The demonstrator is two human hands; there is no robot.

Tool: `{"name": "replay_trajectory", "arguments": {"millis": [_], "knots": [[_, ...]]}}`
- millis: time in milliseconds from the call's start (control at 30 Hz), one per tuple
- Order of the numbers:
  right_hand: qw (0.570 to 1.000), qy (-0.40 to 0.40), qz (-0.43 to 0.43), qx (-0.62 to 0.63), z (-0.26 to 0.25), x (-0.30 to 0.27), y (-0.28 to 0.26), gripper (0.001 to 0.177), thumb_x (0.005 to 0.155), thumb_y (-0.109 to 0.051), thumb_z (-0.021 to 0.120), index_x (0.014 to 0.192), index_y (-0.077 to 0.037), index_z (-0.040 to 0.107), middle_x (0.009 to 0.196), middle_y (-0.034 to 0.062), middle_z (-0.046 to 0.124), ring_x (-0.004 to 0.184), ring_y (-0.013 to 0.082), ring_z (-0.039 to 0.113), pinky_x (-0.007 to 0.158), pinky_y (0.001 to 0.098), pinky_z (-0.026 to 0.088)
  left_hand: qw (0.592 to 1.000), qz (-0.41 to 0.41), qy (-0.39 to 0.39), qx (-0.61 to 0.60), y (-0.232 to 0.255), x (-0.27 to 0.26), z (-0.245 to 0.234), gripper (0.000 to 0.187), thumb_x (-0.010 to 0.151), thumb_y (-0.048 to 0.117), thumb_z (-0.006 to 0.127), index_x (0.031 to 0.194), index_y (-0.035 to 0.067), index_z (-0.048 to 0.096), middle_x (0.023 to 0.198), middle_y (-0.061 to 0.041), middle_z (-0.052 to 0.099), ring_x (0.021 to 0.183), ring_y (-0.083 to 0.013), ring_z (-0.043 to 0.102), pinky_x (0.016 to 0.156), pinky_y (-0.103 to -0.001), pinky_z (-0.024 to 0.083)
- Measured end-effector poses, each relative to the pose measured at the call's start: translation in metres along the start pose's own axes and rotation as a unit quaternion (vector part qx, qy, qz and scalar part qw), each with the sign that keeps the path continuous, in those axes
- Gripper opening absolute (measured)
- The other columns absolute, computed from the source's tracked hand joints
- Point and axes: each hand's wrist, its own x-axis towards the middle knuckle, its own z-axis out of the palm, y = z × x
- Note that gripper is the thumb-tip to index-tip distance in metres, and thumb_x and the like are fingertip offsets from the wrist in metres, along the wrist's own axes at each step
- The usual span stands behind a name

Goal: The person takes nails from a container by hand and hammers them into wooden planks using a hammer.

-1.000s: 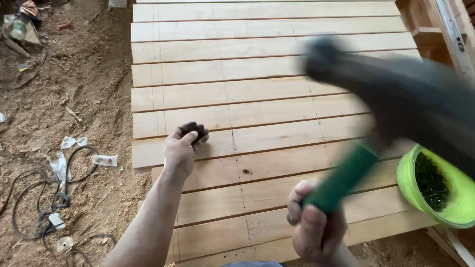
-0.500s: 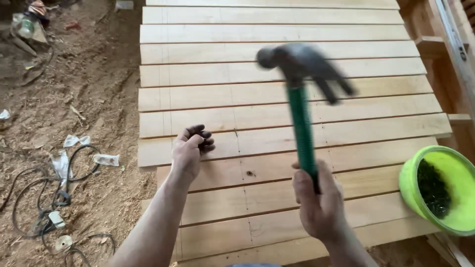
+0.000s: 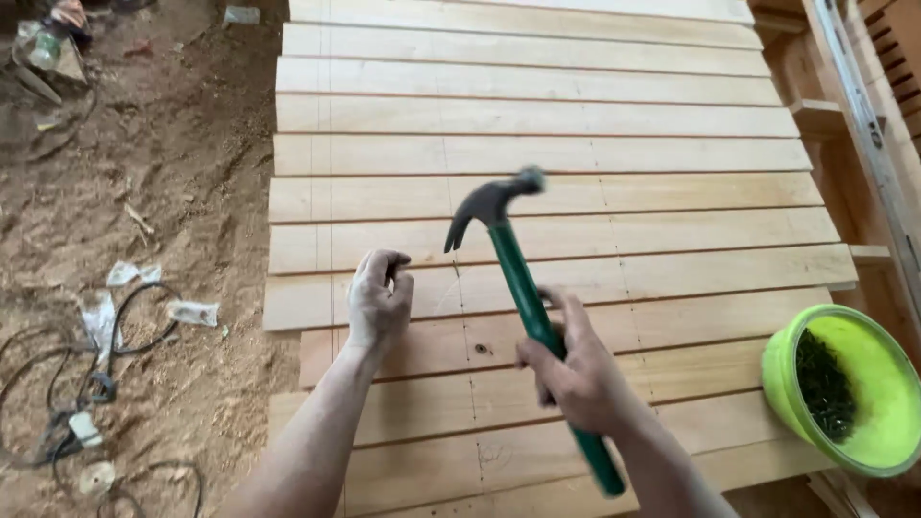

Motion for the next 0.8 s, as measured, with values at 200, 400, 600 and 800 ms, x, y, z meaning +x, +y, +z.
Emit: {"name": "replay_trajectory", "arguments": {"millis": [200,400,600,800], "knots": [[0.964,0.031,-0.034,-0.263,0.019,0.048,-0.038,0.062,0.089,-0.014,0.055,0.149,-0.013,0.041,0.073,0.0133,0.063,0.060,0.0219,0.062,0.058,0.0378,0.051,1.000,-0.022,-0.003,0.008,0.014,0.003,-0.005,0.015,0.090,0.006,0.060,0.102,0.004,0.068,0.092,-0.010,0.068,0.081,-0.0213,0.063,0.075,-0.036,0.054],[0.910,-0.025,0.030,-0.412,0.027,0.070,-0.081,0.073,0.088,-0.019,0.046,0.159,-0.025,0.030,0.092,0.0238,0.070,0.084,0.0386,0.069,0.081,0.0476,0.052,1.000,-0.017,0.000,0.000,0.013,0.003,-0.005,0.013,0.090,0.007,0.061,0.101,0.005,0.068,0.092,-0.008,0.069,0.077,-0.0200,0.063,0.073,-0.035,0.054],[0.883,-0.049,0.030,-0.467,0.027,0.067,-0.072,0.068,0.091,-0.018,0.046,0.157,-0.017,0.031,0.114,0.0234,0.069,0.099,0.0410,0.068,0.089,0.0482,0.052,1.000,0.004,0.013,-0.005,0.004,0.003,-0.003,0.012,0.089,0.006,0.062,0.099,0.004,0.068,0.090,-0.009,0.068,0.079,-0.0196,0.063,0.074,-0.035,0.054],[0.807,-0.139,0.204,-0.537,0.031,0.021,-0.121,0.062,0.097,-0.023,0.045,0.157,-0.032,0.032,0.104,0.0186,0.073,0.087,0.0329,0.072,0.081,0.0472,0.055,1.000,-0.001,0.004,-0.016,0.007,0.002,-0.006,0.012,0.090,0.005,0.062,0.100,0.003,0.068,0.092,-0.009,0.068,0.080,-0.0211,0.064,0.074,-0.035,0.054]]}}
